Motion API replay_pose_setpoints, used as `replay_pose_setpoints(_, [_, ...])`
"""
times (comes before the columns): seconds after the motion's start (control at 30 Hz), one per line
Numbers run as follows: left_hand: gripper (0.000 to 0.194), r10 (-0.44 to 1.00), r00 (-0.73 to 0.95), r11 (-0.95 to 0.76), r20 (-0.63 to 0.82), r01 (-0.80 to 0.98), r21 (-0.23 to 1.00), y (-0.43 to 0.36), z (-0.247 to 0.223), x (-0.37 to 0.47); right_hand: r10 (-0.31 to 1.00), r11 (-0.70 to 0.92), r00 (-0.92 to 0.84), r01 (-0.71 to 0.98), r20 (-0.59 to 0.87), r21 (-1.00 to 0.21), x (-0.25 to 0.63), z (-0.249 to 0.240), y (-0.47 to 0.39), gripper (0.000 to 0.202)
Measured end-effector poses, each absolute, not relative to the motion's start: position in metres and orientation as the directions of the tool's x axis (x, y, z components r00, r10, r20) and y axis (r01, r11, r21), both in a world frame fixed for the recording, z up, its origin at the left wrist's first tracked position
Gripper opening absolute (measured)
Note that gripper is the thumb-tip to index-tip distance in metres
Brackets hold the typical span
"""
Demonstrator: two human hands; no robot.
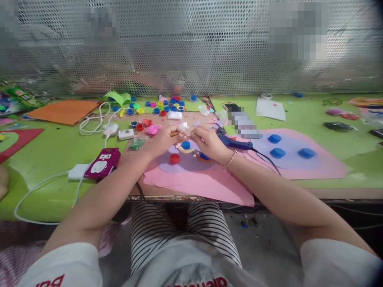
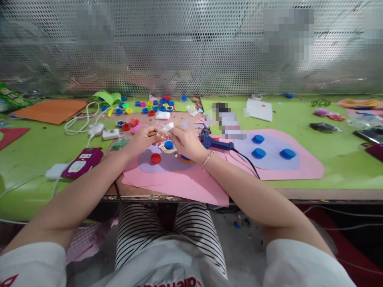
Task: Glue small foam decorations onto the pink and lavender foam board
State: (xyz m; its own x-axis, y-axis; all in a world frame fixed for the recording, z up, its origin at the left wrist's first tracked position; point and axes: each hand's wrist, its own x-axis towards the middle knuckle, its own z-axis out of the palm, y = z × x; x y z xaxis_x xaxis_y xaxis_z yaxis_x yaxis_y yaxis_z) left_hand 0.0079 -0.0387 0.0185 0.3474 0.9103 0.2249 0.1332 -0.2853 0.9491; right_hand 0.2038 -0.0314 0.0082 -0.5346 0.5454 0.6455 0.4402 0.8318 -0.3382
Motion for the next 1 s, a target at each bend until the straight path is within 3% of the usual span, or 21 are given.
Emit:
replay_pose_setpoints(0.47, [0.015,0.874,0.391,-0.391,0.289,0.211,0.896,-0.04,0.015,0.006,0.604,0.797,-0.595,0.443,0.531,-0.41,0.2,0.009,-0.037,0.027])
replay_pose_setpoints(0.87, [0.016,0.933,0.275,-0.297,0.231,0.23,0.927,-0.046,0.018,0.01,0.57,0.82,-0.606,0.462,0.554,-0.337,0.2,0.011,-0.039,0.028])
replay_pose_setpoints(1.0, [0.016,0.92,0.32,-0.321,0.227,0.281,0.905,-0.05,0.022,0.011,0.566,0.82,-0.603,0.48,0.562,-0.311,0.199,0.007,-0.037,0.024])
